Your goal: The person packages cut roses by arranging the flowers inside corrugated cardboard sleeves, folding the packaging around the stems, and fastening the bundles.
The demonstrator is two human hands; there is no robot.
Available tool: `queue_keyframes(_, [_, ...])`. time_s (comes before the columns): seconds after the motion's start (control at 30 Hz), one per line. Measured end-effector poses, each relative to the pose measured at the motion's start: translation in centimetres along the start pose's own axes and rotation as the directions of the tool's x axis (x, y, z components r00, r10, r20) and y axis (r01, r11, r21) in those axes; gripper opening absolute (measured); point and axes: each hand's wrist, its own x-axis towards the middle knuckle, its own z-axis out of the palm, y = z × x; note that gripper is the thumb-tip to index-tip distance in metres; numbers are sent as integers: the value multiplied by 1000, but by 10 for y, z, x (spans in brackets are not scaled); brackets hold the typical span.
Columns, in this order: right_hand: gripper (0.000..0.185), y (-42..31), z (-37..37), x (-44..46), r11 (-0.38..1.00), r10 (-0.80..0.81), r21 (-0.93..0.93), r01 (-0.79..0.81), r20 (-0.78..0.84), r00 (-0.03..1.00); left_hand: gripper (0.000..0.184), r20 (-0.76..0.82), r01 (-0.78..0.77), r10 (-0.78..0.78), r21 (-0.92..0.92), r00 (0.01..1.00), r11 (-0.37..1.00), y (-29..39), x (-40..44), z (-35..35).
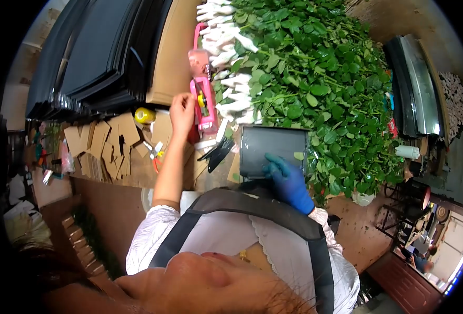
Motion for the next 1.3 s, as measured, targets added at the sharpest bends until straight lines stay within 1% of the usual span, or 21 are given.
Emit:
queue_keyframes(0.07, [37,2,0,2,999,35,41,-35,14,999,31,42,44,-47,51,998,998,-43,-38,7])
queue_keyframes(0.1, [37,3,-1,4,998,28,51,-29,20,999,36,201,276,-298,128,933,953,-14,-49,-6])
queue_keyframes(0.13, [37,3,1,5,998,22,61,-23,25,999,41,145,281,-304,158,941,947,-40,-62,6])
queue_keyframes(0.2, [38,2,0,5,996,46,76,-49,42,998,43,119,290,-307,141,944,947,-34,-67,8])
queue_keyframes(0.33, [39,10,-1,8,986,61,154,-69,50,997,43,108,179,-198,158,974,971,-38,-51,26])
queue_keyframes(0.37, [39,11,-2,8,983,57,172,-67,59,997,41,84,112,-126,155,988,982,-38,-51,29])
queue_keyframes(0.47, [40,10,-5,5,977,51,205,-61,55,997,38,-71,82,-80,23,994,996,-36,-51,35])
queue_keyframes(0.5, [40,10,-6,4,975,49,213,-58,45,998,36,-73,82,-80,33,994,996,-20,-58,23])
queue_keyframes(0.6, [41,7,-9,-6,967,-3,256,-12,55,999,33,170,263,-259,2,951,965,-20,-91,8])
queue_keyframes(0.67, [41,4,-12,-8,969,-16,245,-3,76,997,32,215,170,-180,66,960,983,-41,-116,21])
queue_keyframes(0.7, [41,5,-12,-12,970,-17,245,-5,88,996,30,186,173,-197,135,963,976,-35,-117,21])
queue_keyframes(0.8, [40,5,-17,-13,965,-100,252,79,74,992,28,146,82,-175,491,974,867,-20,-106,16])
queue_keyframes(0.83, [40,3,-21,-15,966,-110,241,94,53,992,27,263,47,-245,587,933,808,-24,-102,12])
queue_keyframes(0.87, [40,1,-26,-18,968,-117,229,107,31,993,29,346,-31,-214,585,913,810,-30,-104,8])
queue_keyframes(0.93, [40,-5,-35,-22,968,-123,219,123,-13,992,31,396,-92,-110,458,911,884,9,-113,-3])
queue_keyframes(0.97, [40,-8,-38,-26,967,-114,224,120,-39,993,31,396,-65,-53,280,917,958,39,-120,-7])
queue_keyframes(1.03, [40,-10,-43,-31,968,-118,214,130,-68,991,32,394,-29,38,-29,918,999,95,-137,0])
queue_keyframes(1.07, [40,-13,-42,-32,970,-112,210,124,-69,991,31,443,-64,67,-23,894,998,104,-142,15])
queue_keyframes(1.13, [40,-25,-39,-32,972,-117,196,127,-64,991,35,462,-284,216,83,860,955,116,-147,49])
queue_keyframes(1.23, [39,-30,-35,-31,978,-126,165,129,-25,992,43,533,-301,61,376,844,876,118,-147,73])
queue_keyframes(1.3, [39,-35,-31,-31,971,-158,183,156,0,987,47,559,-294,-1,438,829,850,112,-145,70])
